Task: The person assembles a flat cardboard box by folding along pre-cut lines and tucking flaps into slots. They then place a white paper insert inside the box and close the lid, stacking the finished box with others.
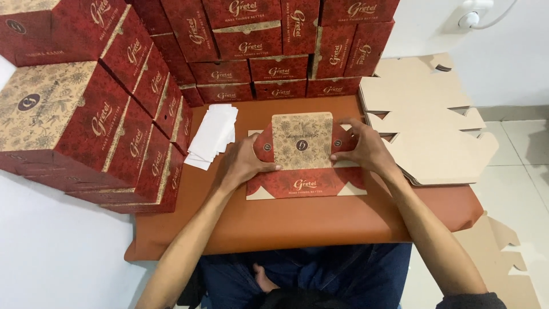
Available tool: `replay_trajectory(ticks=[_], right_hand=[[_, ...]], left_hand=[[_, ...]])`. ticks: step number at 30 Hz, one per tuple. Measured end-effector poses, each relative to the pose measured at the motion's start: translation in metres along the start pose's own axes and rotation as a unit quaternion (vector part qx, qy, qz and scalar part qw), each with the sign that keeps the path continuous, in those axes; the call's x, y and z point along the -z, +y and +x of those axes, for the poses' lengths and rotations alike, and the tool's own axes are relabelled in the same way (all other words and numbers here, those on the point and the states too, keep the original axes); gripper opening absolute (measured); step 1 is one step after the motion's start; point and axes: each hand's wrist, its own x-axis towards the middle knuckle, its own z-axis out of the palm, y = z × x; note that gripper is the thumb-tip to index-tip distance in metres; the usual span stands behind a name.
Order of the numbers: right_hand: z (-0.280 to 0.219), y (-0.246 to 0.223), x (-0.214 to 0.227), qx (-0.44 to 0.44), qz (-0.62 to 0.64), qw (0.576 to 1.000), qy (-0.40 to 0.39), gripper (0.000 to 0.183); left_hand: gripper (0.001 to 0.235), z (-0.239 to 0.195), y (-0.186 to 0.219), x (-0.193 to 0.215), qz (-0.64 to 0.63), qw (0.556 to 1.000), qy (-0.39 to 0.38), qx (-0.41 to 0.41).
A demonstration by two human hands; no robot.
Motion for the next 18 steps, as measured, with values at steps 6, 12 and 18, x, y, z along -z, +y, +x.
replay_trajectory(ticks=[6,12,18], right_hand=[[0.010,-0.003,0.003,0.053,0.075,0.995,0.035,0.045],[-0.006,-0.020,0.013,0.069,0.065,0.995,-0.011,0.070],[-0.004,-0.003,-0.002,0.048,-0.011,0.999,0.005,0.078]], left_hand=[[0.068,0.041,-0.047,-0.011,-0.140,0.990,0.020,0.000],[0.079,0.037,-0.033,-0.015,-0.159,0.983,0.061,-0.061],[0.097,0.025,-0.057,-0.019,-0.137,0.987,0.042,-0.078]])
